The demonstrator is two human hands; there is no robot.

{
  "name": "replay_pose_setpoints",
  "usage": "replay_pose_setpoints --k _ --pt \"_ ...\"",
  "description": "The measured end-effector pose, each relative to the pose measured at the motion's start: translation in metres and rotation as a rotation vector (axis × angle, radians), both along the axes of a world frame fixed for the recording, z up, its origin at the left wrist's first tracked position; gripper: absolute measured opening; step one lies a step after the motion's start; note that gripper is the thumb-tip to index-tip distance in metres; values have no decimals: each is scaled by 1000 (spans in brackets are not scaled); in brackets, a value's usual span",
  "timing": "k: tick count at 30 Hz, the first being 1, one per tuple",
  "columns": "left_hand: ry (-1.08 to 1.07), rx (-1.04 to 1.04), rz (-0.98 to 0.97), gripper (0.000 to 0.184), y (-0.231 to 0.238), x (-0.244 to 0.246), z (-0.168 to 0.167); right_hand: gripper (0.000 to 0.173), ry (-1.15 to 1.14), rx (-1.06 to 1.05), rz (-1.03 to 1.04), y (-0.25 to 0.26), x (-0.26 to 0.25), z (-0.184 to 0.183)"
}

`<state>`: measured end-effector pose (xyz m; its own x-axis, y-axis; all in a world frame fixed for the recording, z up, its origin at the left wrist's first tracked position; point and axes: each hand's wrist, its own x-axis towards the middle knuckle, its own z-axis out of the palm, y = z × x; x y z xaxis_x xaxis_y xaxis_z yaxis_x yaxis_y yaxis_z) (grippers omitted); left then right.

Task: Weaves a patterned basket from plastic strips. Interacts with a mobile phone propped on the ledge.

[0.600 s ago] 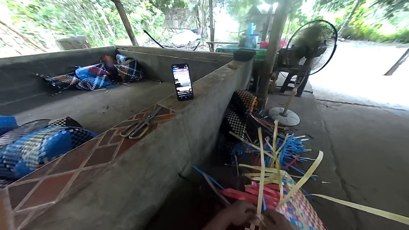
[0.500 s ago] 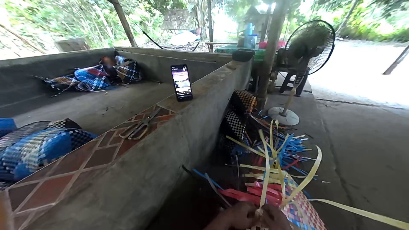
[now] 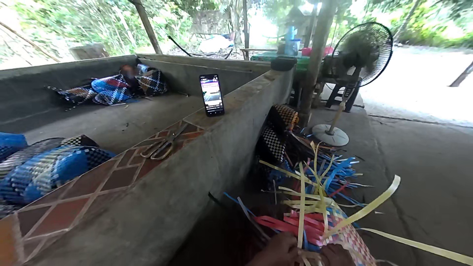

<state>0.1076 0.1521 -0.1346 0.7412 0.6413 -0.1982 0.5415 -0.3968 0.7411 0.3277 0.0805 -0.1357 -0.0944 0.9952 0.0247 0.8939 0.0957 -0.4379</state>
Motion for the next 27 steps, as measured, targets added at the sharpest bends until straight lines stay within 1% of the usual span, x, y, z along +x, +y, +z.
replay_pose_setpoints --k 2,4,5,6,8,9,11,13,14,16,17,18,20,22,24,25,27 --pt "40 10 34 35 -3 3 3 21 54 71 28 -1 -11 2" --pt "43 41 31 35 -5 6 5 31 181 -10 11 0 -25 8" --pt "30 66 24 33 -6 7 5 37 288 -81 -15 3 -30 11" --pt "10 98 14 31 -7 7 4 37 409 -95 -55 7 -34 11" --pt "-25 100 -22 27 -4 3 6 29 583 16 -117 8 -40 10" --pt "-49 62 -48 26 0 0 6 27 603 83 -109 5 -42 10" --pt "-67 -58 -70 32 8 -7 1 25 546 174 -26 -6 -43 2" --pt "-48 -143 -26 40 12 -6 0 20 486 239 114 -16 -41 -18" --pt "-54 -156 3 41 12 -2 -2 17 467 331 187 -19 -39 -32" --pt "-60 -162 50 40 10 2 -7 17 393 516 279 -21 -33 -52" --pt "-57 -157 62 39 9 3 -8 18 327 577 291 -21 -30 -59" --pt "-50 -153 67 38 10 4 -8 21 269 592 278 -22 -28 -61" --pt "-35 -156 64 38 10 6 -5 23 246 498 233 -23 -26 -52" --pt "-39 -160 28 38 10 4 -4 20 316 448 178 -17 -23 -45" --pt "-80 -150 -53 36 11 3 -2 15 381 417 120 -6 -23 -38" --pt "-85 -128 -107 34 11 4 0 16 400 345 89 -3 -24 -30" --pt "-13 -45 -180 29 9 8 7 17 406 245 36 3 -29 -16"
